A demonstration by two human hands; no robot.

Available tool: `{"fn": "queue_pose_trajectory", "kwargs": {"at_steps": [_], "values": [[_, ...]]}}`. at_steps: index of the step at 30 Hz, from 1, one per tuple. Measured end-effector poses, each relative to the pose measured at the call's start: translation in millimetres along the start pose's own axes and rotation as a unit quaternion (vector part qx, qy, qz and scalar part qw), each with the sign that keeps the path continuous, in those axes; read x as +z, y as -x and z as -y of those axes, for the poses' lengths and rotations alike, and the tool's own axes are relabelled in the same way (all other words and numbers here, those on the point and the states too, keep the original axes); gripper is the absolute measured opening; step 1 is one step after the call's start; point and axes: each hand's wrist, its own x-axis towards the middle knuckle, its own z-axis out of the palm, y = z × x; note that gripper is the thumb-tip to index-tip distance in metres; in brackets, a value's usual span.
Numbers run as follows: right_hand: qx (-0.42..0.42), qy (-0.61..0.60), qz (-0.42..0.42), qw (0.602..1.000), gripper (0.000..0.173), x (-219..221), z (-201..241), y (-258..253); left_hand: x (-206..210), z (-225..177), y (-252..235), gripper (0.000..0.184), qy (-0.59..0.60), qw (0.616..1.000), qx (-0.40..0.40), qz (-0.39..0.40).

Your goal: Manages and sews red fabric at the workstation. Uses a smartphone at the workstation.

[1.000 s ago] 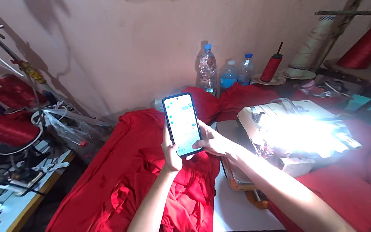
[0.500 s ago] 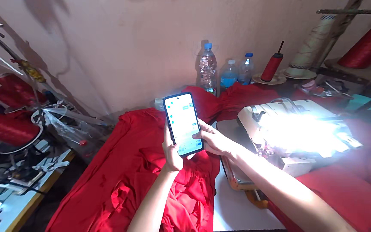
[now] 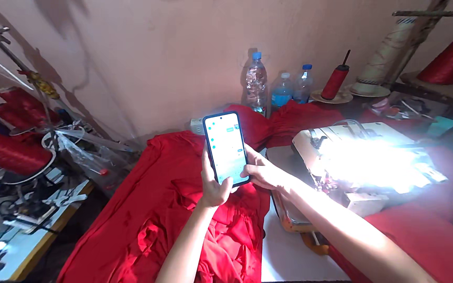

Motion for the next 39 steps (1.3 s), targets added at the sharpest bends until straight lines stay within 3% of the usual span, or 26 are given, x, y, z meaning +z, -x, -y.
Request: {"fn": "queue_pose_trajectory", "kwargs": {"at_steps": [9,17,22,39], "values": [[0.004,0.021,0.008,1.000,0.071,-1.4,-1.8,-1.3,-0.9,-1.3,2.0,0.090,0.021,1.000,-0.012,-0.008],[0.033,-0.060,-0.003,0.998,0.055,1.7,2.2,-0.2,2.5,-9.3,2.4,0.097,0.038,0.995,-0.080,-0.052],[0.026,-0.062,0.003,0.998,0.048,0.8,0.9,-0.5,1.9,-6.3,3.4,0.089,0.044,0.996,-0.062,-0.043],[0.060,-0.097,-0.001,0.993,0.039,-2.0,-2.3,-3.4,3.7,-2.5,6.3,0.096,0.031,0.998,-0.033,-0.039]]}}
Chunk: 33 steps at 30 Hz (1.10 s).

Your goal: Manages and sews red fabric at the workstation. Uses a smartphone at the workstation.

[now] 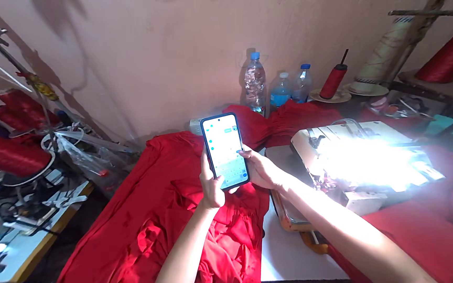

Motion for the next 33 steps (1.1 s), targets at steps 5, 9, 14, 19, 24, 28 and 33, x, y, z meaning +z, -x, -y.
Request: {"fn": "queue_pose_trajectory", "kwargs": {"at_steps": [5,9,14,19,24,28,33], "values": [[-0.015,0.006,0.003,1.000,0.037,0.6,-0.8,-0.6,1.2,-3.4,-0.4,0.101,-0.007,1.000,-0.016,-0.012],[-0.018,-0.006,0.026,0.999,0.038,-3.4,-2.0,-0.4,2.9,-5.5,-1.5,0.097,-0.024,0.999,-0.031,-0.028],[-0.021,-0.001,0.040,0.999,0.039,-7.0,-4.1,-1.4,5.6,-8.0,-2.9,0.082,-0.024,0.997,-0.056,-0.053],[-0.013,0.010,0.028,0.999,0.040,-3.8,-2.1,-1.1,6.4,-11.8,-3.9,0.067,-0.057,0.992,-0.087,-0.069],[-0.023,0.012,0.007,1.000,0.045,-1.2,-1.5,-0.6,6.4,-9.0,-3.5,0.057,-0.032,0.993,-0.088,-0.076],[-0.033,0.016,0.013,0.999,0.047,-0.3,-0.7,0.0,4.4,-6.3,-2.6,0.067,0.022,0.994,-0.079,-0.067],[-0.039,0.025,0.009,0.999,0.051,0.7,-0.9,0.9,3.5,-6.0,-2.3,0.070,0.028,0.996,-0.067,-0.060]]}}
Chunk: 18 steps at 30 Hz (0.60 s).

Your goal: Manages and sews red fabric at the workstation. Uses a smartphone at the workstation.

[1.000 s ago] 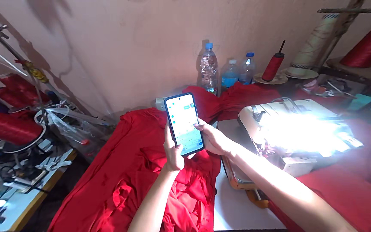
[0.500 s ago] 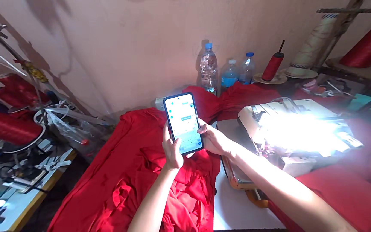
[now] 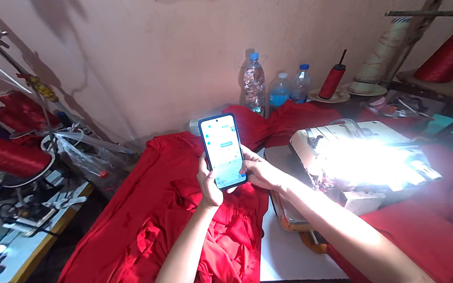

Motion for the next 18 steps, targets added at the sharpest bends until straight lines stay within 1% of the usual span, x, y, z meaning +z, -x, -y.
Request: {"fn": "queue_pose_trajectory", "kwargs": {"at_steps": [5,11,12,15,18], "values": [[0.010,0.026,-0.011,1.000,0.060,0.3,0.5,0.4,1.0,0.6,0.7,0.061,-0.008,1.000,-0.015,-0.012],[0.009,0.037,-0.016,0.999,0.059,-1.3,-2.0,-0.7,-0.4,4.1,0.9,0.061,-0.031,0.999,-0.009,-0.008],[0.013,0.038,-0.021,0.999,0.057,-0.9,-1.5,-0.8,-0.2,3.7,0.7,0.060,-0.036,0.999,-0.013,-0.009],[0.029,0.020,-0.036,0.999,0.055,0.6,0.5,-0.8,0.5,3.4,-0.3,0.051,-0.030,0.999,-0.024,-0.017],[0.046,-0.007,-0.037,0.998,0.059,-0.9,-0.7,-0.4,-0.2,3.5,1.3,0.047,-0.012,0.999,-0.045,-0.020]]}}
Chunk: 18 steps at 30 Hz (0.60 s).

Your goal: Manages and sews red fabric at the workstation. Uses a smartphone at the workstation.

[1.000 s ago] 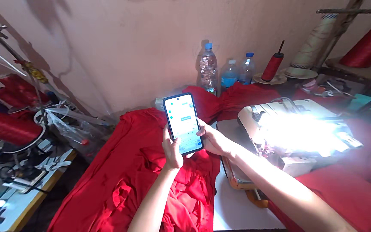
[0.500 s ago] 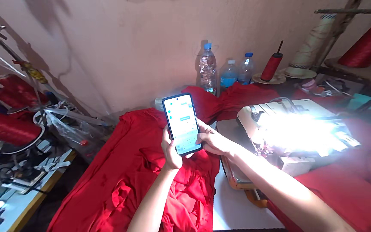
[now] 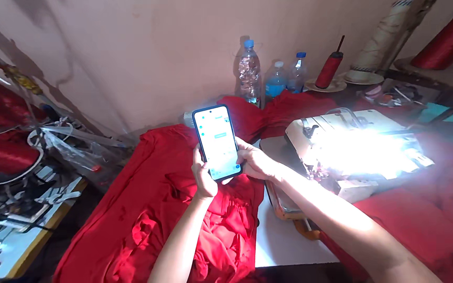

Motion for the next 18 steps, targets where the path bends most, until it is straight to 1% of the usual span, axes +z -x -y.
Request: {"fn": "queue_pose_trajectory", "kwargs": {"at_steps": [5,8,14,18], "values": [[-0.013,0.030,0.008,0.999,0.058,-0.9,-0.8,-0.1,-1.0,1.1,1.0,0.049,0.002,1.000,-0.002,0.003],[-0.015,0.035,0.009,0.999,0.054,0.2,-0.4,0.6,0.3,-1.1,0.9,0.049,0.017,1.000,-0.018,-0.003],[-0.034,0.035,0.025,0.999,0.050,-3.2,-4.2,-1.1,-1.6,1.1,2.4,0.051,-0.004,1.000,0.003,0.010],[-0.041,0.034,0.006,0.999,0.044,-2.0,-5.9,-1.7,-3.5,3.0,2.8,0.053,-0.007,0.999,0.028,0.035]]}}
